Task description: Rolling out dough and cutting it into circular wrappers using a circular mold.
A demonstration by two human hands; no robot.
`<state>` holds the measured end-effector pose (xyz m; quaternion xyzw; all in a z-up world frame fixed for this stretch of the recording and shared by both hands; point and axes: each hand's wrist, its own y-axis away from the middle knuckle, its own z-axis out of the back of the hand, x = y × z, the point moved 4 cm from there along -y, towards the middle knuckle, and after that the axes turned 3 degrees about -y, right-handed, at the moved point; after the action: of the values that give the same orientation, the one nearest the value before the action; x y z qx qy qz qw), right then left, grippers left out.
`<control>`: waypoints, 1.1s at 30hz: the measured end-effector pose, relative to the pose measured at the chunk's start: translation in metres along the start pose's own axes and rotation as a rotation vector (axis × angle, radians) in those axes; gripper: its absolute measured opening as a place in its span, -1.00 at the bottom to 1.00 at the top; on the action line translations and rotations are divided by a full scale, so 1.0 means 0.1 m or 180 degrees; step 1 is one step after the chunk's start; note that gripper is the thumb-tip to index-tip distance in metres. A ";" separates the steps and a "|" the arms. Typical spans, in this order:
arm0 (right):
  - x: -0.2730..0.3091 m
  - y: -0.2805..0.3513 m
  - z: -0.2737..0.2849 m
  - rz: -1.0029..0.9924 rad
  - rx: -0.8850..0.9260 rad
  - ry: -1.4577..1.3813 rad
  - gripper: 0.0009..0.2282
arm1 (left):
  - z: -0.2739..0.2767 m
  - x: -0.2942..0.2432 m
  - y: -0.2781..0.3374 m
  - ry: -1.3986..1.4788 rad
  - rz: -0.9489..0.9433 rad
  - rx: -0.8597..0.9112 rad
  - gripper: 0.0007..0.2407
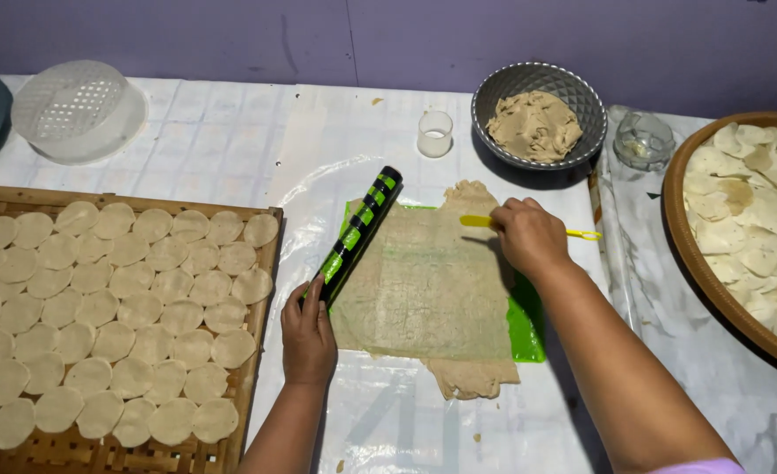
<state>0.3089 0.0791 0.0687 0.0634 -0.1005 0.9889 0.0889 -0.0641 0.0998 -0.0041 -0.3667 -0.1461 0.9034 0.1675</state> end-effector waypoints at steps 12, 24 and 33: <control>0.01 -0.66 -0.58 0.0050 0.0107 -0.0023 -0.84 | 0.01 0.00 -0.03 0.0067 0.0170 0.0097 -0.61; -1.08 0.06 -0.23 -0.0426 0.0235 0.0574 -0.91 | 0.04 -0.01 -0.03 0.0125 0.0193 0.0049 -0.65; -0.58 1.35 0.02 -0.1325 -0.0212 -0.0414 -0.87 | -0.49 -0.82 -0.60 0.0111 -0.0453 0.0614 -0.73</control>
<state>0.3398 -0.0611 0.0367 0.1435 -0.1234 0.9392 0.2865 0.0380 0.1273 0.0353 -0.3533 -0.0812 0.8926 0.2681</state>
